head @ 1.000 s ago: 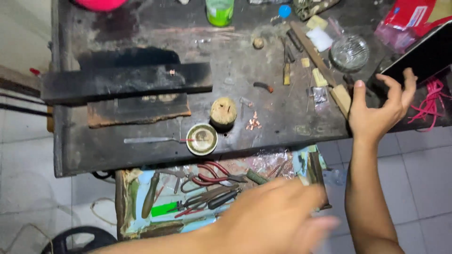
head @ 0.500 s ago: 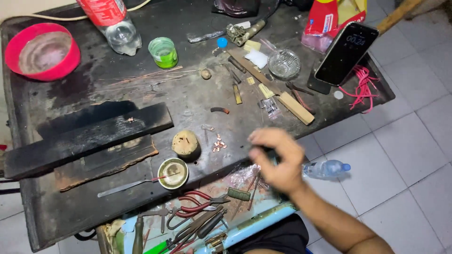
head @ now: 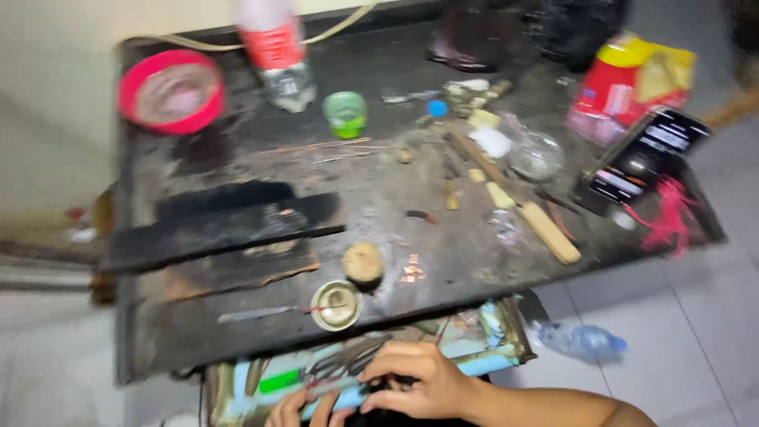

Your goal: Assembling small metal jewelry components and soldering them using a blowtorch at a workbench.

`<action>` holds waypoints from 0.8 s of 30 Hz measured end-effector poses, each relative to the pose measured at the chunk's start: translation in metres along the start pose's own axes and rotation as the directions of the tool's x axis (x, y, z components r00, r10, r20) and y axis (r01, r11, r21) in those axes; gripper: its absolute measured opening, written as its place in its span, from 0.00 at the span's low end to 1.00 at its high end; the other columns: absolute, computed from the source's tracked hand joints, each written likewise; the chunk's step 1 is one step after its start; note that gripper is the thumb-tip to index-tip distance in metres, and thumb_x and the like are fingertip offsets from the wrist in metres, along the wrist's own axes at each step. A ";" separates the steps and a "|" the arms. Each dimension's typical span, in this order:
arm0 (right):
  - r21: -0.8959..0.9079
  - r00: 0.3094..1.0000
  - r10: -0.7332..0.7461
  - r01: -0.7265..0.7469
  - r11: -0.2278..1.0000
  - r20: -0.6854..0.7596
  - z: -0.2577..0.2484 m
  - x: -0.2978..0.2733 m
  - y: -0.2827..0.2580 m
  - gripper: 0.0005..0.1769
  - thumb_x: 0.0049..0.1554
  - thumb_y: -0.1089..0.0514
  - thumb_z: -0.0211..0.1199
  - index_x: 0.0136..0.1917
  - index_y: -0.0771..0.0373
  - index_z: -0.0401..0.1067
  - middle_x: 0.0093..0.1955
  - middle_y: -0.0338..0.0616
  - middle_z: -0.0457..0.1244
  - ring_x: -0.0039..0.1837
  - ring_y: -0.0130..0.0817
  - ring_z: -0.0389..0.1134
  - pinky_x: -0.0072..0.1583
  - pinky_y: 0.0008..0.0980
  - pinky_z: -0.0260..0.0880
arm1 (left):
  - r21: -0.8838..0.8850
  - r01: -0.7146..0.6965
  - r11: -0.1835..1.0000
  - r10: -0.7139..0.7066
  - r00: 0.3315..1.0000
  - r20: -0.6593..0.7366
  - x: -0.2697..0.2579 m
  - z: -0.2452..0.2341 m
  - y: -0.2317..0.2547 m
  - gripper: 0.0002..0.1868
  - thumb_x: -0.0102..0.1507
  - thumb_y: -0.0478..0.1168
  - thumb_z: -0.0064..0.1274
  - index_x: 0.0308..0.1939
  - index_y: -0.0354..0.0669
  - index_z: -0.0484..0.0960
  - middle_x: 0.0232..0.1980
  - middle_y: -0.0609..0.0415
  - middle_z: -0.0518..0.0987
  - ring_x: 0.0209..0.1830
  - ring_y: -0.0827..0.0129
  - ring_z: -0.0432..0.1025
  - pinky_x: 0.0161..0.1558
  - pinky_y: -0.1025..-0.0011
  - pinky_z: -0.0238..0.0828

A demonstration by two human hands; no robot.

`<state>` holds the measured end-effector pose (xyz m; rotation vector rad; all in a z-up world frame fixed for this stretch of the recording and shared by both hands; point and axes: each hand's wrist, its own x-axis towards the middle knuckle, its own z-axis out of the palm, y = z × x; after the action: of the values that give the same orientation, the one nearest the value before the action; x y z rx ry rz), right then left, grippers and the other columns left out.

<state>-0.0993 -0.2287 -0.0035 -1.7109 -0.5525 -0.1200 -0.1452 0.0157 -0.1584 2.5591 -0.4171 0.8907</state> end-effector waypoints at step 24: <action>-0.199 0.998 0.014 -0.026 0.980 -0.061 0.037 0.001 0.032 0.11 0.52 0.56 0.74 0.48 0.58 0.78 0.34 0.35 0.69 0.32 0.24 0.66 0.38 0.23 0.69 | -0.247 0.848 0.469 -0.769 0.530 0.358 0.164 0.102 -0.412 0.11 0.69 0.42 0.33 0.35 0.54 0.70 0.36 0.56 0.71 0.36 0.65 0.66 0.42 0.65 0.63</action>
<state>-0.0935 -0.1969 -0.0399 -1.9007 -0.4921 -0.2179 0.1966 0.3063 -0.2374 2.0450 0.5443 0.1372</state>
